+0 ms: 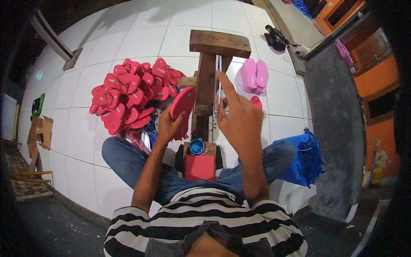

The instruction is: The person inserts straps into flip-flop soles using a small metal stand. The person picks up a sole, positions it over the tool, and pulls the straps through the pre-drilled holes by hand.

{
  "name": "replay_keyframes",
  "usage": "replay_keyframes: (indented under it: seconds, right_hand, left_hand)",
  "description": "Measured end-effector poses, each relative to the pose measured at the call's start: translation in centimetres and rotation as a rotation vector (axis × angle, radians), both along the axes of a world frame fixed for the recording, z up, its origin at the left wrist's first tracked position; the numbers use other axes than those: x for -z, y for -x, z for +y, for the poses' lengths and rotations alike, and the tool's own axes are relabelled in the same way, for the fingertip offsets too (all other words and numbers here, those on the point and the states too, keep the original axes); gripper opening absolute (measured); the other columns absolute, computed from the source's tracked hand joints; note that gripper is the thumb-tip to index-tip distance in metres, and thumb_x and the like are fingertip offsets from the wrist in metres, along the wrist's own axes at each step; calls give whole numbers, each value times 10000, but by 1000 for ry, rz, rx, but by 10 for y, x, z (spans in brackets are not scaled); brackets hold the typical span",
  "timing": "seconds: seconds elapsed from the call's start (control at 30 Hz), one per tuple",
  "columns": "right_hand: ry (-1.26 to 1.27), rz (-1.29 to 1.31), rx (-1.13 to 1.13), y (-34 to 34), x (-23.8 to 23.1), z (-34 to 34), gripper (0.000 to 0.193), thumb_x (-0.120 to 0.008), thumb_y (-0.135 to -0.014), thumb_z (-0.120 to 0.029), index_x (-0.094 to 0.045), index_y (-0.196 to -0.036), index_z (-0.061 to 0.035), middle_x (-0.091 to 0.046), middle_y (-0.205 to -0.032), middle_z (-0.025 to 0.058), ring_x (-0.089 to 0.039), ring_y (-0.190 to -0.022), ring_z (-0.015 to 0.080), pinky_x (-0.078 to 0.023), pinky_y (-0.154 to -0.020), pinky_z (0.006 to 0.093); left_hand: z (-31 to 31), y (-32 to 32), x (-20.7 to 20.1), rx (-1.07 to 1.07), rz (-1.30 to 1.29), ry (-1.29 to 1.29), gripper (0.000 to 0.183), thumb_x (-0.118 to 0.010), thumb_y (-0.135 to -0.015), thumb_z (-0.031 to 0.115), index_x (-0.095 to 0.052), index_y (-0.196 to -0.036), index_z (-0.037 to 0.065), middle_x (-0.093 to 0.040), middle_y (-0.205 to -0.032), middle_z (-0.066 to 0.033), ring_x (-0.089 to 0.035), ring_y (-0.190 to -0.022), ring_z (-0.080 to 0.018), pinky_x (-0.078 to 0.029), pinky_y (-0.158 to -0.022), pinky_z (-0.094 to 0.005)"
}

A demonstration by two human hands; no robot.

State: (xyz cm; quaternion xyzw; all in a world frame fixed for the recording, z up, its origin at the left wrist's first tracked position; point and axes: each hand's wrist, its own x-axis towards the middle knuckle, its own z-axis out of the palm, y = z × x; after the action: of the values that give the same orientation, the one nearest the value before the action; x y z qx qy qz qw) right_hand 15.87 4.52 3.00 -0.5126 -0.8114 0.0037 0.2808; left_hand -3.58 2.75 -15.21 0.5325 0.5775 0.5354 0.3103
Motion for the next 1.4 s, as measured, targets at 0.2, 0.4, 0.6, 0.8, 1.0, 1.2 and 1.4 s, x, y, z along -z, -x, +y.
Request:
replay_keyframes:
  seconds: [0.2, 0.4, 0.6, 0.8, 1.0, 1.2, 1.4]
  right_hand:
    - [86, 129, -147, -10, -4, -25, 508, -653, -777, -73, -547, -1261, -182, -584, -597, 67, -569, -504, 207, -433, -488, 340]
    - [84, 226, -121, -7, 4, -15, 426, -676, -763, -50, -610, -1175, -141, -576, -575, 33, -537, -471, 134, -417, -471, 272]
    - [81, 522, -340, -20, 34, -20, 496, -606, -823, -59, -480, -1300, -103, -627, -709, 31, -569, -562, 117, -443, -525, 248]
    - [341, 1031, -189, 1, 115, 54, 575, -558, -862, -99, -327, -1386, -49, -418, -1336, 158, -438, -1212, 224, -423, -915, 350]
    - [392, 879, -222, -1, 181, 53, 575, -612, -831, -150, -399, -1359, -70, -370, -1415, 168, -340, -1313, 296, -264, -1088, 406]
    - [332, 776, -462, -21, 74, -34, 431, -656, -762, -40, -574, -1184, -70, -505, -1293, 132, -460, -1219, 299, -376, -1019, 411]
    - [-136, 604, -453, -25, 51, -30, 337, -703, -713, -66, -644, -1044, -90, -638, -1057, 83, -614, -1000, 277, -510, -873, 376]
  left_hand:
    - [-3, 3, 9, 4, 56, -58, 363, -666, -824, 121, -563, -1151, 1, -657, -973, -132, -629, -871, -176, -495, -757, -315]
    - [-1, -9, 5, 28, -93, -12, 383, -677, -825, 113, -538, -1160, -12, -654, -976, -135, -632, -895, -181, -501, -788, -307]
    - [-8, -7, -7, 48, -91, -6, 383, -682, -829, 103, -527, -1162, -5, -638, -1015, -121, -615, -915, -161, -497, -804, -299]
    - [-8, 4, -13, -73, -157, -77, 386, -683, -824, 87, -520, -1164, 3, -619, -1032, -92, -593, -933, -152, -485, -818, -287]
    - [-16, 5, -37, 50, -202, -137, 420, -632, -732, -44, -497, -1124, 22, -585, -1069, -106, -546, -1013, -165, -438, -899, -293]
    - [-26, -15, -82, 449, -218, -308, 335, -660, -670, -14, -530, -972, 54, -588, -1051, -125, -551, -1021, -244, -401, -956, -364]
    - [-20, -25, -125, 457, 58, -614, 318, -706, -660, 71, -571, -948, 77, -598, -1000, -103, -558, -984, -273, -368, -962, -483]
